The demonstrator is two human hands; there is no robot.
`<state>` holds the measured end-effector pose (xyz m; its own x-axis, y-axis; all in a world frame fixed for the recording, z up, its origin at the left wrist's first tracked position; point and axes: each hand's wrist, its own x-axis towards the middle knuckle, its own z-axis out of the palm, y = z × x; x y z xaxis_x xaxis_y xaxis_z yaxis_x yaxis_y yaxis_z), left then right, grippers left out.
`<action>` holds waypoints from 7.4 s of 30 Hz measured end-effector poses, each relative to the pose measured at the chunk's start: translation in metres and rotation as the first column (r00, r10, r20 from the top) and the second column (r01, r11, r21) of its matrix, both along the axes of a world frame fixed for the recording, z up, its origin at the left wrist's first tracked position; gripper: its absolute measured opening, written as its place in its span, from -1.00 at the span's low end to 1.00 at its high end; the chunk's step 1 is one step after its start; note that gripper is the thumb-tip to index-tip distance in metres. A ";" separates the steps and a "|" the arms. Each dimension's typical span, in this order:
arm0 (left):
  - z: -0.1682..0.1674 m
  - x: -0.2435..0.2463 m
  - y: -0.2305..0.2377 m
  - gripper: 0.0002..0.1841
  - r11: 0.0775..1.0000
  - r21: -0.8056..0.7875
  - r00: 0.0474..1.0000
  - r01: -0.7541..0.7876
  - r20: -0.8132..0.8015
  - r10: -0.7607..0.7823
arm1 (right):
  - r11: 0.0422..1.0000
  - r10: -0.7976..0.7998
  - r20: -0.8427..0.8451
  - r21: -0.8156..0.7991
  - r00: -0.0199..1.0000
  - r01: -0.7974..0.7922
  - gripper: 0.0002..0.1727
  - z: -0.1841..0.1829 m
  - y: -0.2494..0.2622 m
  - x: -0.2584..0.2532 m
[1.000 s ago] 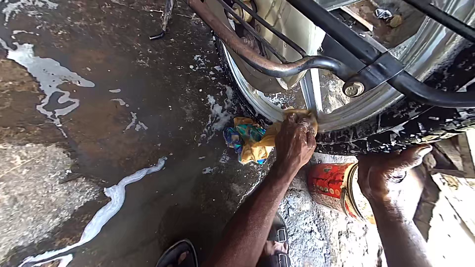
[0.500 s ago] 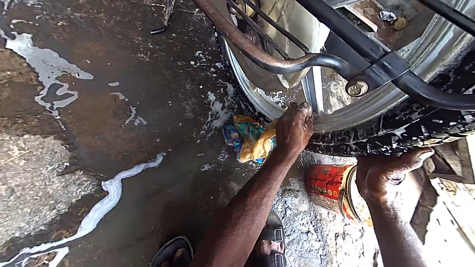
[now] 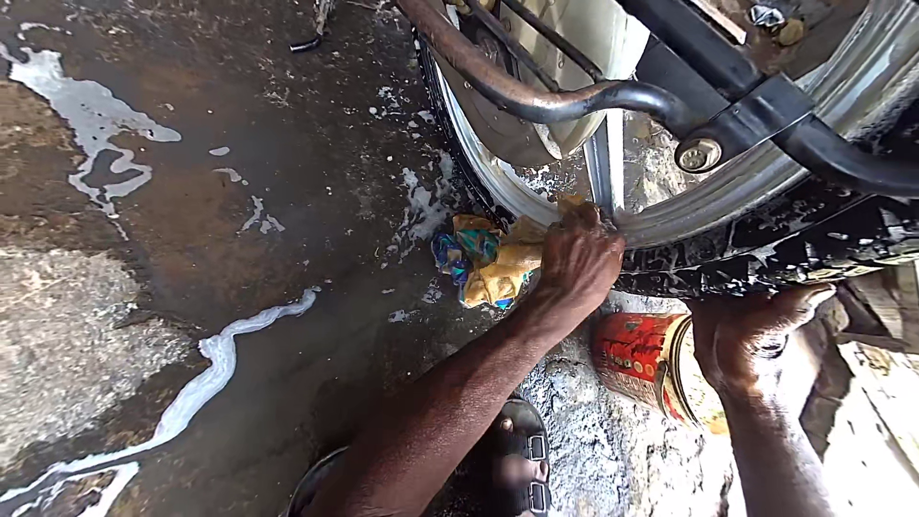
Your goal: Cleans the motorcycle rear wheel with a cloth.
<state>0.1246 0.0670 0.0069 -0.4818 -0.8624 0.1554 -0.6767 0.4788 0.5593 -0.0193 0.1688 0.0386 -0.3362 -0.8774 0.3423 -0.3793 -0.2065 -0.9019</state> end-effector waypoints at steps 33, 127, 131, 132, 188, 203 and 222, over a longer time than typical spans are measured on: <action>-0.095 0.074 -0.008 -0.53 0.663 0.562 -0.250 0.494 -0.639 0.728 | 0.991 -0.055 0.082 0.125 0.995 0.045 0.08 0.000 0.007 -0.006; -0.067 0.021 -0.018 -0.50 0.686 0.525 -0.247 0.504 -0.673 0.697 | 0.994 -0.107 -0.040 0.032 0.993 0.108 -0.10 0.023 0.001 0.018; -0.092 0.021 0.005 -0.47 0.621 0.310 -0.588 0.719 -0.205 0.783 | 0.981 -0.196 -0.072 -0.012 0.978 0.196 -0.14 0.039 -0.001 0.021; -0.090 0.016 0.018 -0.58 0.555 0.392 -0.529 0.734 -0.183 0.829 | 0.973 -0.230 -0.066 -0.023 0.971 0.229 -0.13 0.044 -0.002 0.022; 0.027 0.018 -0.086 -0.51 0.837 -0.210 0.618 0.506 -0.588 -0.521 | 0.968 -0.162 -0.038 -0.202 0.986 0.151 -0.04 -0.002 -0.014 0.011; -0.023 0.028 -0.099 -0.44 0.827 0.036 0.783 0.561 -0.349 -0.515 | 0.987 -0.099 -0.018 -0.125 0.995 0.096 -0.05 -0.019 -0.003 -0.010; -0.089 0.127 -0.034 -0.61 0.870 0.200 -0.286 0.451 -0.891 0.353 | 0.984 -0.074 -0.024 -0.161 0.997 0.069 -0.03 0.003 -0.011 0.000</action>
<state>0.2513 0.0332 -0.0818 -0.1199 -0.9737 0.1939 0.8822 -0.0150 0.4706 -0.0197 0.1579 0.0416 -0.3833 -0.7845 0.4875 -0.4246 -0.3191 -0.8473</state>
